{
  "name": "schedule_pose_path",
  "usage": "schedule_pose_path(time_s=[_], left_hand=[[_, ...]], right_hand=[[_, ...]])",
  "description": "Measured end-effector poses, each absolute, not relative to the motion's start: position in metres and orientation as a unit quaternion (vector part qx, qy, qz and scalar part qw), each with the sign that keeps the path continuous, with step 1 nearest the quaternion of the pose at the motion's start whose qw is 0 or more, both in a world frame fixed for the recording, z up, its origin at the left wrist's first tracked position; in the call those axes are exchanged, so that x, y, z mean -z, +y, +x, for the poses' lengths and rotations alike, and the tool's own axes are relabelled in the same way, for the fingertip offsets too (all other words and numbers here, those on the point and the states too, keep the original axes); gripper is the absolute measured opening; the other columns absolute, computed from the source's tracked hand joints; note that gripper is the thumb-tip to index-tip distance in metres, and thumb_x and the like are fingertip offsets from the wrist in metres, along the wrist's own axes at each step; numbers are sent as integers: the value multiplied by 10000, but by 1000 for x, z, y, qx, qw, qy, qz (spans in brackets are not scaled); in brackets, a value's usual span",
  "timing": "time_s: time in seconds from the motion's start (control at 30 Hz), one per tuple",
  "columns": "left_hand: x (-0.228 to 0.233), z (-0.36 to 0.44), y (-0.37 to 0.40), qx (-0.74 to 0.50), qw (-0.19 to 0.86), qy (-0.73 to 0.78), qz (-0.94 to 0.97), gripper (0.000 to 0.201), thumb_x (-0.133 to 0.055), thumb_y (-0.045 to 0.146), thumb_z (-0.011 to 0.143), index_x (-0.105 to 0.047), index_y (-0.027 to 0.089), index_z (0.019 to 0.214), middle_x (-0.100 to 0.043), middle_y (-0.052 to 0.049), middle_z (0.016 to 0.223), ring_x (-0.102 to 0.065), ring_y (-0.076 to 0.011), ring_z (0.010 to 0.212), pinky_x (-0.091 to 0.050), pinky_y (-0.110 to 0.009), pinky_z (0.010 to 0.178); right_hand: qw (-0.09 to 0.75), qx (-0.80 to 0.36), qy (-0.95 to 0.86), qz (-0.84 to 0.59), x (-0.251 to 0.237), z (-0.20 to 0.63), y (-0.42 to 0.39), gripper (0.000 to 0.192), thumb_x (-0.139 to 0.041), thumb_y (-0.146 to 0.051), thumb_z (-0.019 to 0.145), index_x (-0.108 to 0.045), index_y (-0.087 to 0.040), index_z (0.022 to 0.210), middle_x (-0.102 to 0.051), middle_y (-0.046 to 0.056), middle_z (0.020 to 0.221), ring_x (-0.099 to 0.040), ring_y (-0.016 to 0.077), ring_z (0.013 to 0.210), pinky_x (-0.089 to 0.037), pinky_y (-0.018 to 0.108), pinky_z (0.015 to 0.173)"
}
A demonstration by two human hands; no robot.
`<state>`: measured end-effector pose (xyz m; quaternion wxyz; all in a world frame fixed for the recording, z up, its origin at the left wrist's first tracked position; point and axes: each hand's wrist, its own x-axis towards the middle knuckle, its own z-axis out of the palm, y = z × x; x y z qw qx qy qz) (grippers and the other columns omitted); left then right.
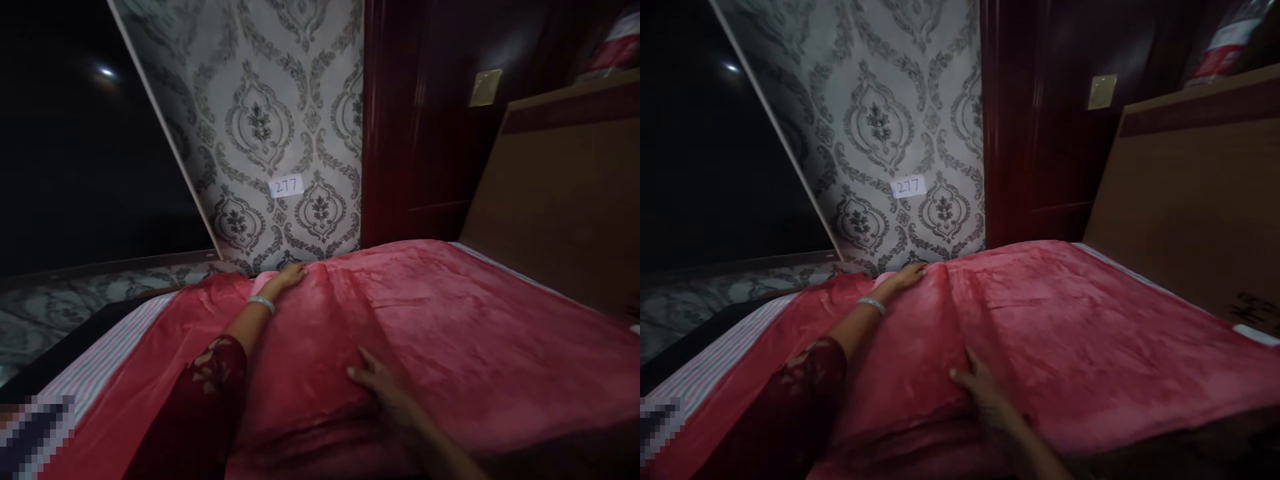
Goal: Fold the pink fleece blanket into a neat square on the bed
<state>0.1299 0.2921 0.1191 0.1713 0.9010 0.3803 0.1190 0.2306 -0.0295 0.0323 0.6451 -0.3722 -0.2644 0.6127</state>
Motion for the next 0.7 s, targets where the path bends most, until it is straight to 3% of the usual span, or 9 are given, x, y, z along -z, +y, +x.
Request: schedule_pose_path(time_s=[0.13,0.27,0.5,0.7], left_hand=[[-110,161,310,-92,192,378,901,239,-543,235,827,-725,185,974,-746,-70,1118,-660,-231,1061,-478,-287,953],[-106,170,321,-96,196,400,890,143,-591,221,763,-698,155,831,-747,-65,873,-666,-235,860,-512,-306,805],[-133,195,327,-163,198,385,886,228,-533,289,839,-669,150,959,-716,-38,949,-645,-195,865,-511,-263,751],[-108,250,315,-140,197,370,897,98,-622,210,764,-667,141,818,-721,-81,910,-654,-228,898,-507,-296,834]], right_hand=[[645,-577,-315,-389,-24,233,-25,647,-724,-231,643,-640,-218,1284,-652,43,1324,-528,281,1305,-380,441,1135],[639,-586,-313,-389,-28,230,-22,701,-674,-217,619,-619,-215,1318,-662,44,1300,-545,285,1278,-408,443,1102],[679,-593,-256,-351,-51,242,-42,801,-757,-278,614,-557,-240,1389,-646,70,1325,-604,306,1202,-466,449,1034],[702,-547,-171,-423,-4,272,-59,844,-841,-410,582,-582,-178,1351,-702,130,1207,-650,336,1130,-509,465,976]])
